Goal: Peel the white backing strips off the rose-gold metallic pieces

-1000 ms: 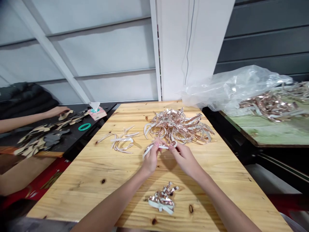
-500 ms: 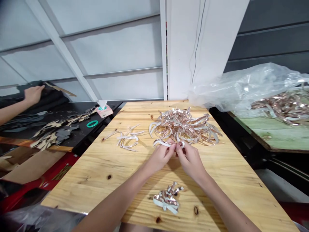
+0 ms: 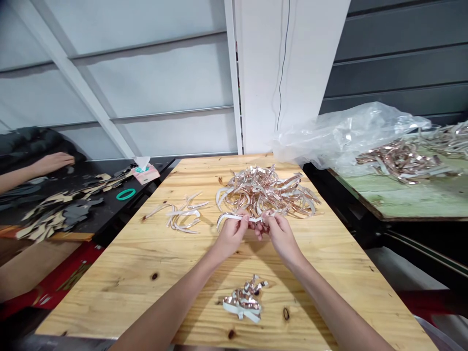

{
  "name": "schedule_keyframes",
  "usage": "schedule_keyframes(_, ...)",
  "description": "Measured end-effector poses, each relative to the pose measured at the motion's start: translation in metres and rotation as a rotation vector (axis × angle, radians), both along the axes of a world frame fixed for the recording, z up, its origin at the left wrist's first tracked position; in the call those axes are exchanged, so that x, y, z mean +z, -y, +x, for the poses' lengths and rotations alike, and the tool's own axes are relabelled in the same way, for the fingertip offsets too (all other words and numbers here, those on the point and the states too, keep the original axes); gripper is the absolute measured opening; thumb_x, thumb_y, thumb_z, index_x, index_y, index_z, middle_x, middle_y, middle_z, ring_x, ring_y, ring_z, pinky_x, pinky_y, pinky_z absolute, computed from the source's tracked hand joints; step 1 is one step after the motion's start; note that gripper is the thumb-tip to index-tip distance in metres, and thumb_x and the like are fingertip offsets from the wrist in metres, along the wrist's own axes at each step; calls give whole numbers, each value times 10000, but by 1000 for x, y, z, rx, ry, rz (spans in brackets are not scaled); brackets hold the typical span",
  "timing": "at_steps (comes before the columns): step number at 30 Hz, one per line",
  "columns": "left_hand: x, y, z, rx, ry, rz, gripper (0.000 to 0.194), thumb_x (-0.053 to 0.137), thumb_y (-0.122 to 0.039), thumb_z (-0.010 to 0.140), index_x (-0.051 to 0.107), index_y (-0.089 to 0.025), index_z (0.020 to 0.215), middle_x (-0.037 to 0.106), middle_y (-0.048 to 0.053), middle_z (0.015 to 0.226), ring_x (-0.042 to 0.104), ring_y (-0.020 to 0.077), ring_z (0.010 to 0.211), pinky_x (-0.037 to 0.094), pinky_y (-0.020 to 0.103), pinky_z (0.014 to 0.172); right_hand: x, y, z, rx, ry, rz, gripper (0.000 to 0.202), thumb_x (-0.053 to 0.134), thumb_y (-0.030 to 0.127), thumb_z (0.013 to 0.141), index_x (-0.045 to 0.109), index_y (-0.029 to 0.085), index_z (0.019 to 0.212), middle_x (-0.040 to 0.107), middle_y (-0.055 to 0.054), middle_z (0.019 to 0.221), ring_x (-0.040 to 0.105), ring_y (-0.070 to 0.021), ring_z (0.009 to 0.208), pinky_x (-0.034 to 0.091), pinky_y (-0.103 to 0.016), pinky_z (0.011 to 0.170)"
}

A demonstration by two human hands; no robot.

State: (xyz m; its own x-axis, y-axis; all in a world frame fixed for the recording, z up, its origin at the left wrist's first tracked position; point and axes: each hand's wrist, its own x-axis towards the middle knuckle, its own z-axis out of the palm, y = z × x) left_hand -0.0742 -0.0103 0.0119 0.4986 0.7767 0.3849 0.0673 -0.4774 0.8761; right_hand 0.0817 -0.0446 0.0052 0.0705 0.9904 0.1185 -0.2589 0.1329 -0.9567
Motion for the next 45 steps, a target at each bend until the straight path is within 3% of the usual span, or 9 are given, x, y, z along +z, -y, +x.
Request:
schedule_keyframes(4,0,1,1,-7,-12,-7,351,321,-433,1066,525,-208,891,674,20,791,657,176,769,511,313,808,6,1,-2,17,-129,-22,254,624,393,899,560,220,725,554,-10,662,568,-187,636,476,-312,571)
schedule_keyframes(10,-3,-1,-5,110,-159,38,322,324,-438,1059,495,-210,909,579,-13,743,576,148,647,451,277,666,12,2,-2,-12,-307,-73,232,667,313,855,578,198,674,560,-19,664,563,-167,627,481,-286,547)
schedule_keyframes(19,-3,-4,-5,124,-250,107,305,319,-394,1049,481,-212,865,540,-25,665,577,155,640,454,279,663,20,-1,5,-87,-458,-100,152,694,225,757,579,195,662,513,11,644,581,-150,640,487,-226,485)
schedule_keyframes(27,-11,-2,4,88,76,-178,385,379,-526,1027,488,-211,834,535,-29,641,583,134,535,499,276,582,22,-1,7,-127,-531,-75,168,731,223,727,584,196,651,518,30,620,596,-140,632,519,-210,485)
schedule_keyframes(33,-9,0,4,-65,382,-349,368,478,-535,994,630,-202,1033,711,60,950,666,171,707,551,307,647,15,2,-2,25,-560,-125,196,740,259,773,598,193,655,645,-9,703,650,-160,694,587,-235,578)
schedule_keyframes(36,-6,0,2,-104,403,-290,357,612,-501,945,671,-162,1039,723,94,1018,696,200,862,577,312,748,13,3,-3,73,-602,-200,208,739,233,777,586,187,643,675,-23,709,671,-156,699,603,-224,617)
schedule_keyframes(39,-7,-1,3,-95,385,-247,343,737,-443,877,669,-145,1033,734,96,981,707,202,882,581,292,751,13,2,0,78,-645,-227,228,738,200,768,565,188,620,658,-13,657,673,-145,669,604,-205,614)
schedule_keyframes(45,-9,-1,8,-75,414,-244,364,720,-404,905,653,-170,1176,727,89,1037,689,164,861,555,243,716,14,2,3,97,-616,-241,192,700,181,794,596,181,633,680,-32,683,661,-131,646,600,-191,609)
